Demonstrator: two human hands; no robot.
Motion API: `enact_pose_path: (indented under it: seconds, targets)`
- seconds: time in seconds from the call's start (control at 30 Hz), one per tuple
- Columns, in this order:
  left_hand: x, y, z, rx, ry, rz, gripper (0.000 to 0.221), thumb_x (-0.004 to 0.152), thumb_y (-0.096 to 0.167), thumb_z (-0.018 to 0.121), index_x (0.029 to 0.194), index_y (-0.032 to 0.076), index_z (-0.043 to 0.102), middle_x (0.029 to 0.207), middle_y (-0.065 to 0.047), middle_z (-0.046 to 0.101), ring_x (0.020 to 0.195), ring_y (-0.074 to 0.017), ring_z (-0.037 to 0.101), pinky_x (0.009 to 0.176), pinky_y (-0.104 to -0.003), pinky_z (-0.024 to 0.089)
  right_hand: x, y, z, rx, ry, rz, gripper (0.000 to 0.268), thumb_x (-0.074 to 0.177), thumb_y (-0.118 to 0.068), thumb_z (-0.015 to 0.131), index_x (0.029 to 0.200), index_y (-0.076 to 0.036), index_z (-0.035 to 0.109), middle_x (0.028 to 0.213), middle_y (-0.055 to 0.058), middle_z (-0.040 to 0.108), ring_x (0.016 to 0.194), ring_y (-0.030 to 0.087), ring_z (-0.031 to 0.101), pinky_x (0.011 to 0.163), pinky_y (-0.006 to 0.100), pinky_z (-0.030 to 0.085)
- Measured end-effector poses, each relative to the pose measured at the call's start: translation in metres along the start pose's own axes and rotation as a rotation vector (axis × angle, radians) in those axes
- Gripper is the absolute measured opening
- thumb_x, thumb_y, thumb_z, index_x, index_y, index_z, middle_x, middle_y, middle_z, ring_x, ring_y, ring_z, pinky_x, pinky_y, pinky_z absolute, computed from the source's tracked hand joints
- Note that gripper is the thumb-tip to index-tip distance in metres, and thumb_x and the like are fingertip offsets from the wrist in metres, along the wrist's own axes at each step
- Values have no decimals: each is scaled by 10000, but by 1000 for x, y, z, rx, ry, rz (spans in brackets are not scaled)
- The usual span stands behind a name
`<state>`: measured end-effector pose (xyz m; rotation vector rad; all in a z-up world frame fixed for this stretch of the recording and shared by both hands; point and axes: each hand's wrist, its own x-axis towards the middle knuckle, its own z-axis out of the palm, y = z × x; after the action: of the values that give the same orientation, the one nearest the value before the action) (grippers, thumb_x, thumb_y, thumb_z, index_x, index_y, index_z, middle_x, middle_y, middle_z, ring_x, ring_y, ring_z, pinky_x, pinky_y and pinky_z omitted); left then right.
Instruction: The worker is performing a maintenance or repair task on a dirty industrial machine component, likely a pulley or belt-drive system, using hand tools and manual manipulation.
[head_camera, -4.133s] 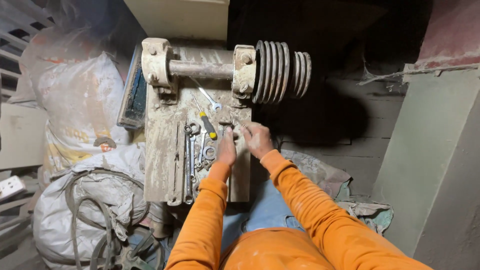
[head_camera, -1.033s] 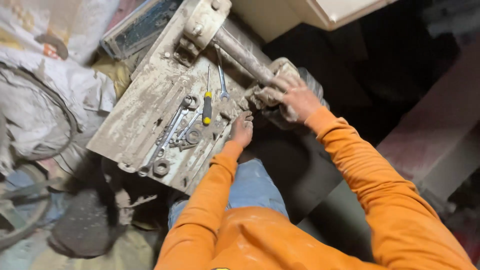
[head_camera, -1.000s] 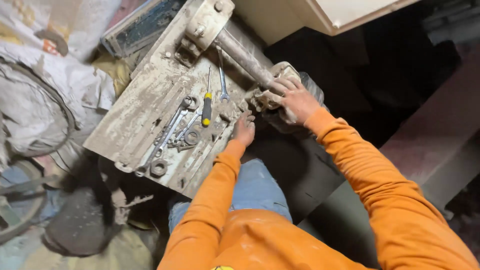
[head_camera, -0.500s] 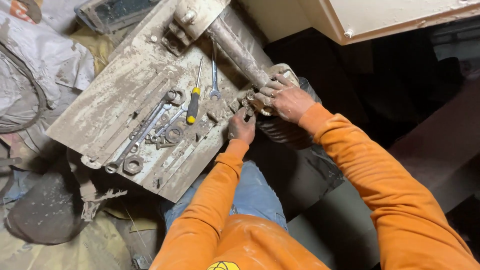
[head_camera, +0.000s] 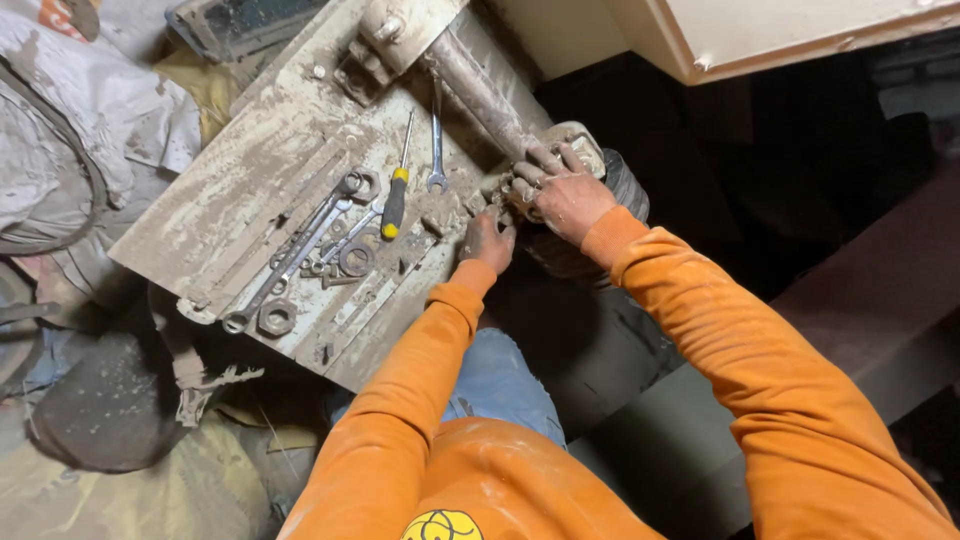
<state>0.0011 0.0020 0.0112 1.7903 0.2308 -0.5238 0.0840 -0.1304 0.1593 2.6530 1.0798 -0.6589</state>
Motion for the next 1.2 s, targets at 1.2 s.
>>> enact_pose_path:
  seconds: [1.2]
  targets:
    - [0,-17,2,198,110,280,263,934,239,669,899,-20,699,872,-237,676,800,-408,650,716,-483,540,3,-17,8,166,75,180,518,854,-103,586,1316,-306,703,1503,85,485,1486,313,327,1264,558,129]
